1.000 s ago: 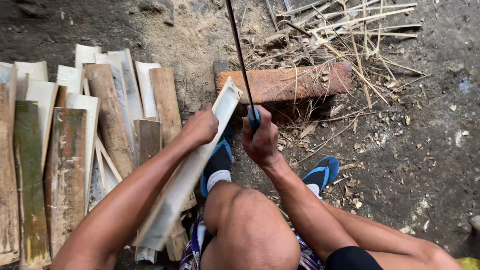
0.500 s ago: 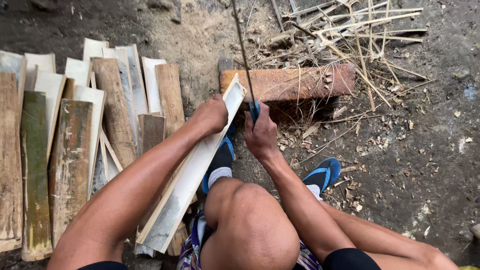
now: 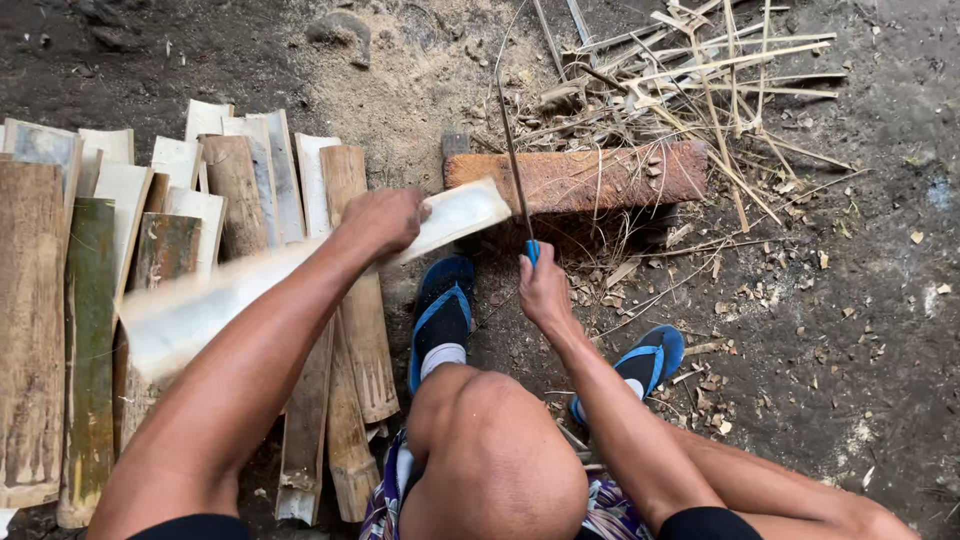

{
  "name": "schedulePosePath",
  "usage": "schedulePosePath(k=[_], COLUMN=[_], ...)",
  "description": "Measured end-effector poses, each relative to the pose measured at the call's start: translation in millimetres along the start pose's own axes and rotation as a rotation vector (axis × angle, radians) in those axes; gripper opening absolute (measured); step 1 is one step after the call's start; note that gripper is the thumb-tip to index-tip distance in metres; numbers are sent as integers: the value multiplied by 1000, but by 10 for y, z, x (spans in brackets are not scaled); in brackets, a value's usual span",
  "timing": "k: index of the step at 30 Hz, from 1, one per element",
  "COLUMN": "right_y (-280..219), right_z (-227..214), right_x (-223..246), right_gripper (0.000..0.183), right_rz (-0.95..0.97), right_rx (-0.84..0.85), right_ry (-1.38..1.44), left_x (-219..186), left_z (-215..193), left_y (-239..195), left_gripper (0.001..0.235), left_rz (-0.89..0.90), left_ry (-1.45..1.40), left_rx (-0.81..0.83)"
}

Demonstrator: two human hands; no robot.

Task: The person sits on the ground and uses a hand saw to cut long bamboo strips into shorter pieces. They repeatedly pick up a strip, position it on a brick, saw through it, and place the cut piece aside. The process continues with multiple bamboo strips.

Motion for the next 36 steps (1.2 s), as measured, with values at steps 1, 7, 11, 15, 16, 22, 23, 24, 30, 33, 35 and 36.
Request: schedulePosePath(k=[1, 7, 11, 15, 16, 22, 23, 24, 30, 33, 35, 36], right_y=[-42, -282, 0, 345, 299, 18, 10, 92, 333, 170, 81, 35], right_z=[-100, -543, -296, 23, 1, -165, -209, -137, 166, 289, 332, 253], right_x=[111, 644, 560, 336, 322, 452, 508, 425, -109, -432, -681, -778], right_gripper=[27, 30, 20, 25, 25, 27, 29, 28, 28, 29, 32, 27], right_rz=[-80, -593, -587, -258, -271, -472, -577, -459, -92, -13, 139, 177], right_rx=[-30, -264, -225, 19, 17, -118, -190, -115, -54, -109, -104, -228], right_ry=[2, 197, 225, -289, -281, 159, 183, 66, -189, 54, 264, 272], left_x=[-28, -252, -269, -295, -312, -274, -282, -284, -92, 270, 290, 246], left_z=[-66, -350, -359, -477, -452, -389, -407, -388, -74, 303, 530, 597], left_y=[-1, 141, 221, 212, 201, 236, 244, 261, 431, 486, 357, 264], left_gripper=[40, 39, 39, 37, 37, 34, 35, 33, 42, 43, 31, 28], left_rz=[27, 78, 71, 111, 110, 78, 92, 83, 156, 153, 271, 392], left_ry=[125, 322, 356, 349, 336, 310, 289, 308, 325, 102, -117, -192], left_rx=[-43, -74, -40, -113, -114, -73, -105, -102, -43, 199, 178, 115])
Point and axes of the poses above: each hand's wrist, its own y-axis towards the middle knuckle, its own z-axis out of the palm, x = y × z, the point moved 7 cm from there along y, towards the middle knuckle, and after that the axes turned 2 degrees about -z, right-handed, at the moved point
